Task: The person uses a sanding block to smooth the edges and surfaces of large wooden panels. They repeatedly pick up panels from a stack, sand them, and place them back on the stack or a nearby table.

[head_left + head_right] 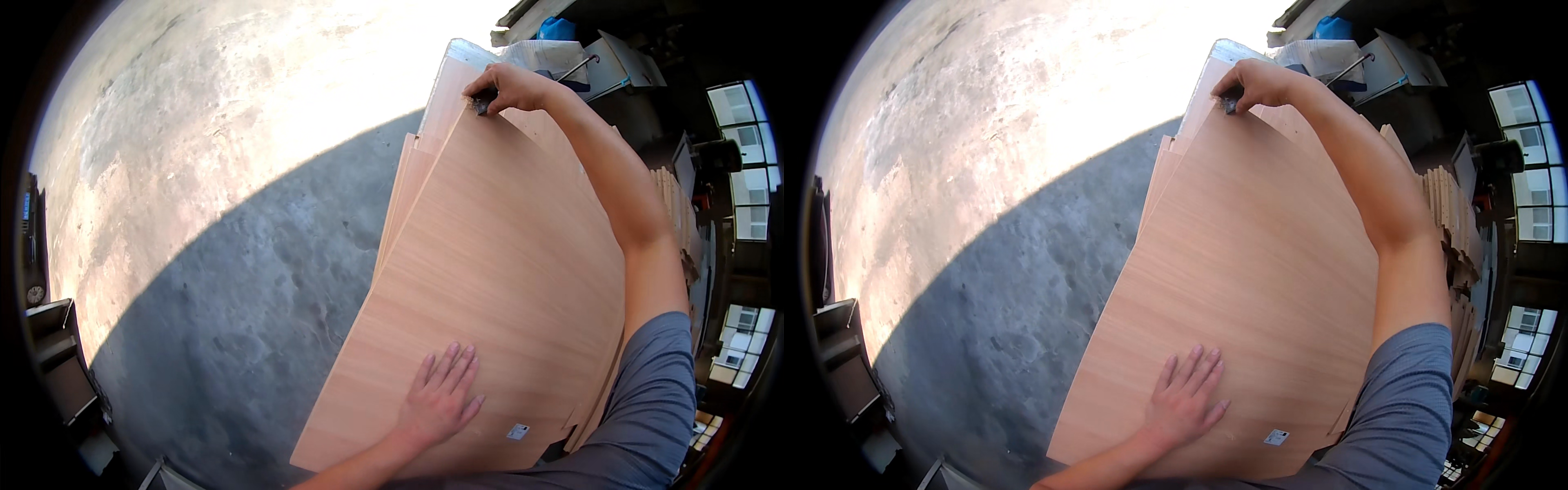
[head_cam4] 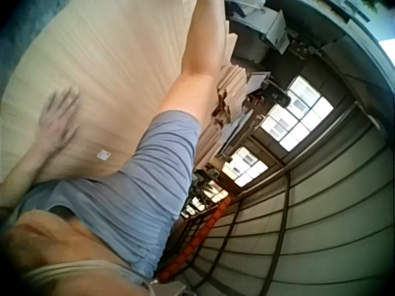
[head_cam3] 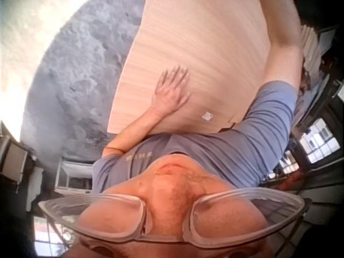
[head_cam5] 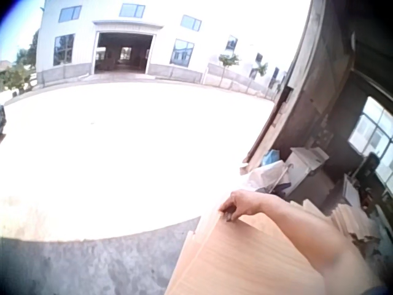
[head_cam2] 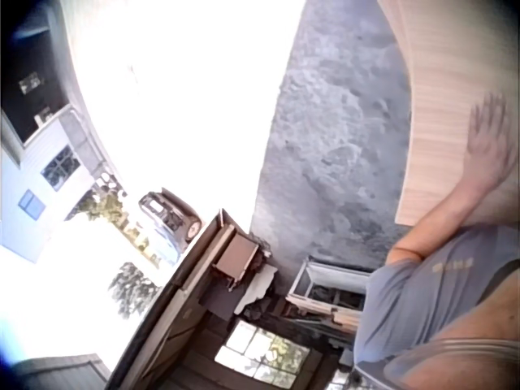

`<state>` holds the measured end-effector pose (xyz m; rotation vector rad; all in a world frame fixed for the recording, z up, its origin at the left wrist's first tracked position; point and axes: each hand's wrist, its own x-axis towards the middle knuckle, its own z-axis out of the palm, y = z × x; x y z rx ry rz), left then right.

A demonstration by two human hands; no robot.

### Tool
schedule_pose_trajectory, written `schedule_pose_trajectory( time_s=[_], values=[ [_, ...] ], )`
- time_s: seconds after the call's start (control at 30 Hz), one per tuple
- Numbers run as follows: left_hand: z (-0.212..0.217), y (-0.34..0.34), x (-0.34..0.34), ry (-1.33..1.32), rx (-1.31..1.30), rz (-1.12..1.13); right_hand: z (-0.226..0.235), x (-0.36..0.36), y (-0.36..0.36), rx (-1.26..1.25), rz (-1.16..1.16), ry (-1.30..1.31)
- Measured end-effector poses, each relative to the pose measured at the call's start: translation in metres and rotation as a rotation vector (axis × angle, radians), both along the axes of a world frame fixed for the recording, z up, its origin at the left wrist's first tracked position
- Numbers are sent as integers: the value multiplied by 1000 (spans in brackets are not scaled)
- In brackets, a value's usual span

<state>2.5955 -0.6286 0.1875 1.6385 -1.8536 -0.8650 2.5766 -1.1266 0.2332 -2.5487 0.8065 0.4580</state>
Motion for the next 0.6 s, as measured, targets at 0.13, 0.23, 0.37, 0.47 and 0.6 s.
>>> schedule_pose_trajectory(
  time_s=[0.13,0.23,0.37,0.47,0.6],
  values=[
    [0,0,0,15,0,12,2,5,11,-14,40,3],
    [0,0,0,28,-4,16,6,7,19,-38,78,24],
    [1,-1,2,40,-9,16,3,6,26,8,104,0],
    [3,-1,2,41,5,14,1,7,39,13,132,-10],
    [0,-3,1,64,-14,30,2,9,60,-53,185,8]
  ],
)
